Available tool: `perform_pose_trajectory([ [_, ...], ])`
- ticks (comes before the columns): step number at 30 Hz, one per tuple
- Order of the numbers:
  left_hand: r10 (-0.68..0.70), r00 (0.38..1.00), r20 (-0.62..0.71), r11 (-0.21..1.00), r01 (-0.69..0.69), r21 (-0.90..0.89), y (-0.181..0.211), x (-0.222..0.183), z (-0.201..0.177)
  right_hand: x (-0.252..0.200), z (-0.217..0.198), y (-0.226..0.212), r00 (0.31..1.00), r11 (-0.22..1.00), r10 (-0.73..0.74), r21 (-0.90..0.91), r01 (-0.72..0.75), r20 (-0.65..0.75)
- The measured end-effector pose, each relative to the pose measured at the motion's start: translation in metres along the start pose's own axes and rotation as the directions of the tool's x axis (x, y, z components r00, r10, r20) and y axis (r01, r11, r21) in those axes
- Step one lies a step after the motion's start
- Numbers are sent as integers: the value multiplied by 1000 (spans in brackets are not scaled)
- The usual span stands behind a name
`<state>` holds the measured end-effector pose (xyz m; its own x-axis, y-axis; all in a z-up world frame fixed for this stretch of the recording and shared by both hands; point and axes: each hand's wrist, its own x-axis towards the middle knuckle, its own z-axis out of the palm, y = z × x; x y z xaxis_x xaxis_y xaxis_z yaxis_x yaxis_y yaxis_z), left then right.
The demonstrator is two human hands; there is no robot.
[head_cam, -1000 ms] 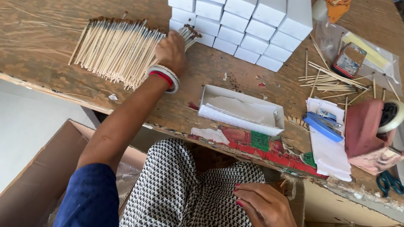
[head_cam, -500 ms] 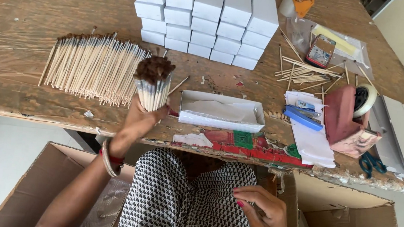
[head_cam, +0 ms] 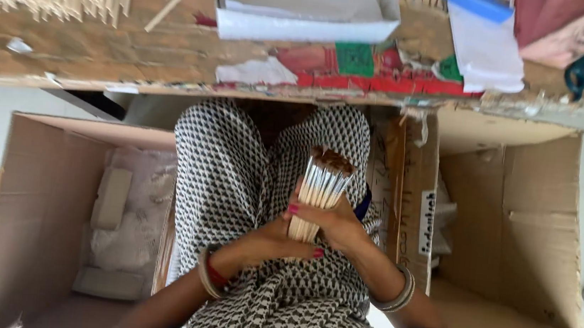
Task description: The person organizes wooden paintbrushes into bundles, places them into cardboard boxes, and uses a dispenser to apply tape to seal the packages.
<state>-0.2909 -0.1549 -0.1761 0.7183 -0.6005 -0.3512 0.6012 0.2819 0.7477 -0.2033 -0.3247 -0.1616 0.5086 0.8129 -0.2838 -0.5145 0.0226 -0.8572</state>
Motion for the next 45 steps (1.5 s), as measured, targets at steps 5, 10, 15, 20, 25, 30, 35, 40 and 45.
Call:
perform_pose_trajectory([
  [5,259,965,-32,827,-205,523,81,-59,-20,-30,23,31,912,998,54,5,-57,-407],
  [10,809,582,76,210,-408,889,129,-59,29,-37,44,32,977,991,-88,-116,66,-197],
  [15,662,666,345,138,-561,817,157,-72,52,-35,40,24,959,915,-192,-392,97,-209],
  [20,682,607,407,37,-585,810,98,-50,-1,-35,42,22,979,834,-164,-548,70,-125],
  [25,693,709,-129,555,-411,724,77,-53,-34,-46,29,40,936,823,-337,-514,242,-98],
  [30,483,815,-320,788,-245,565,5,-27,-20,-35,18,57,970,929,55,-345,-137,-236],
  [35,593,583,-555,805,-415,424,14,-9,-24,-5,8,49,943,953,-57,-299,-47,-328],
  [40,562,658,-501,827,-440,350,15,-4,-42,9,2,52,933,984,-105,-171,48,-344],
  [45,468,564,-680,773,-635,5,21,6,-34,19,5,49,942,992,-127,-38,121,-312],
])
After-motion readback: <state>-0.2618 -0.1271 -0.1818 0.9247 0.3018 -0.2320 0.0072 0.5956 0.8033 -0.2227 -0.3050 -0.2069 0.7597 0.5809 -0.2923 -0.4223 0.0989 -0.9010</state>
